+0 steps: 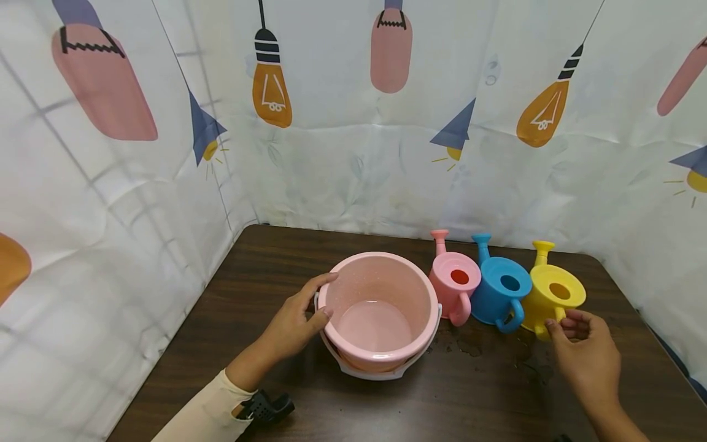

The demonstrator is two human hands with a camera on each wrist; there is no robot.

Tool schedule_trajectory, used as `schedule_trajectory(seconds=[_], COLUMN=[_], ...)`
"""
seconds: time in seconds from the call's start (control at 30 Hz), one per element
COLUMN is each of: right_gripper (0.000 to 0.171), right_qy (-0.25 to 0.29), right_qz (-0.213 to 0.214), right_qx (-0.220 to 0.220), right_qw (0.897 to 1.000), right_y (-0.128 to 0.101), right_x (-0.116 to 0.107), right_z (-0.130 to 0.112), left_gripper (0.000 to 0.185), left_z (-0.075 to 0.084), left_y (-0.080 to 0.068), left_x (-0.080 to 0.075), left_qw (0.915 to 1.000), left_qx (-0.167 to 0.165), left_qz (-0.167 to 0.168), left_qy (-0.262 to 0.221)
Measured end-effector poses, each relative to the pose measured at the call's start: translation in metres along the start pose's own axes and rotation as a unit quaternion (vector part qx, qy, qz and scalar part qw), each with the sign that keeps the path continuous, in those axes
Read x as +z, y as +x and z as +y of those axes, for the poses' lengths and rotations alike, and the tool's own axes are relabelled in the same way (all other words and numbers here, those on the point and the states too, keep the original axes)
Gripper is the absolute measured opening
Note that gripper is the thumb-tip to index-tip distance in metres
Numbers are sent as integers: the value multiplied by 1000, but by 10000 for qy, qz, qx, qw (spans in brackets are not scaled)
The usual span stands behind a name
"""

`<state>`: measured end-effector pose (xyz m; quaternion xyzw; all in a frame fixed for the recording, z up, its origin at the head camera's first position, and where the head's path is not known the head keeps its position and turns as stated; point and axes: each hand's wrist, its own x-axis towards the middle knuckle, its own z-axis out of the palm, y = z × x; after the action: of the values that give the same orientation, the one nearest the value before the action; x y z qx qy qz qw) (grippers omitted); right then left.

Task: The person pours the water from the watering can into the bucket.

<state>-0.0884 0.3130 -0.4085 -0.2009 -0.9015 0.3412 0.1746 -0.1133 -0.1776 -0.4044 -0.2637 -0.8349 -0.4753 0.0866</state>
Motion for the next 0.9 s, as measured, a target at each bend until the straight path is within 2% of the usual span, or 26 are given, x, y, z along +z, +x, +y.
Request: schedule_trajectory(seconds=[0.23, 0.7, 0.9], right_gripper=[61, 63, 58], right_qy=[-14, -130, -202], right_qz=[-79, -523, -598], right_qx=[184, 318, 268], right_qw=[9998, 9980, 9976], right_y=[8, 15, 16], right_x=[1, 11, 14], right_z=[10, 20, 21], left_gripper=[58, 58, 58], left_z=[0, 0, 0], left_y=[0, 0, 0], left_x=[0, -1, 0], left_qw=[10000, 10000, 10000], left_qx=[-10, -46, -34], left_qz=[-10, -37, -22], left_qy=[-29, 3, 37])
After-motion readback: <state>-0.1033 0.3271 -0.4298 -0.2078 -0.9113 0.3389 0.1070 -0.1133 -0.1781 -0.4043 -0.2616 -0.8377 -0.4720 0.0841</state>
